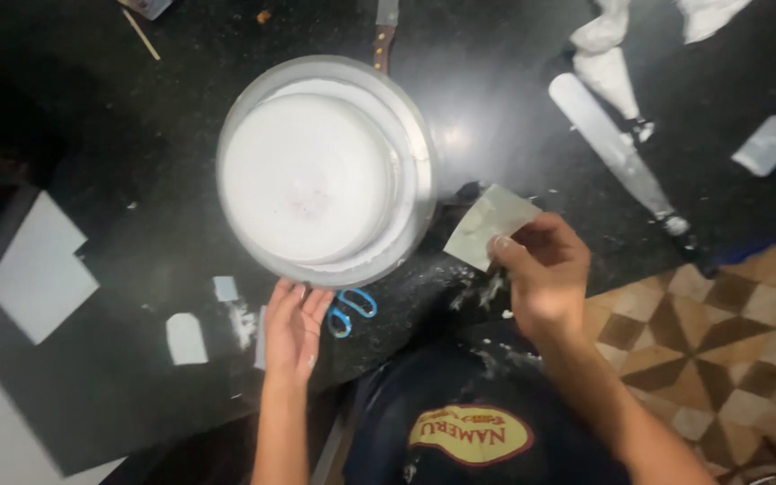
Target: The person cuts small pieces from a sheet of stiff paper with scissors, then uses the paper pieces by hand to smooth and press the white fondant surface of a cake resting on a turntable, working around the cake's sides and top.
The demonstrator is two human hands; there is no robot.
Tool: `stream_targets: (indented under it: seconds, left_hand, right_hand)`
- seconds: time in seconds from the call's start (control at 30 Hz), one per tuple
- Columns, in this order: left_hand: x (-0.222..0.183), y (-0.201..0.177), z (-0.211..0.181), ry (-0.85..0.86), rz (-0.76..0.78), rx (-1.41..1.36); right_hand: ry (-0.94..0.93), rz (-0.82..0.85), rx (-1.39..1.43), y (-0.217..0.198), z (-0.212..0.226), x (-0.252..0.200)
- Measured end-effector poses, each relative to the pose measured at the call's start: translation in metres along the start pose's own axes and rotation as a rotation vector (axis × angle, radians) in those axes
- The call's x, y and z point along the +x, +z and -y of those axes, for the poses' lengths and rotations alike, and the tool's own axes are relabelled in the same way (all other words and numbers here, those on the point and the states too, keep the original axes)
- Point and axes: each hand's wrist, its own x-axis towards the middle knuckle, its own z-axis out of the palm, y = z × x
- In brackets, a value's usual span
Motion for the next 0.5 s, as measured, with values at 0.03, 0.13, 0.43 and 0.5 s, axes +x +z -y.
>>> stream_targets:
  seconds: [0.03, 0.13, 0.43, 0.5]
  left_hand:
    - [-0.003, -0.007, 0.017, -0.003, 0.015, -0.015]
    - [-0.022, -0.002, 0.058, 0.078, 0.033, 0.054]
    - [-0.055, 0.18, 0.087, 0.267, 0.472, 0.599]
    - [-0.048, 0.195, 0.097, 0.205, 0.382, 0.547]
  right_hand:
    - [-0.016, 0.0, -0.014, -0.004, 0.002, 0.0]
    - [0.099, -0.028, 0.184, -0.013, 0.009, -0.002]
    - [0.28, 0.013, 0.242, -0.048, -0.008, -0.02]
    - [0.257, 0.066, 0.315, -0.074, -0.02, -0.023]
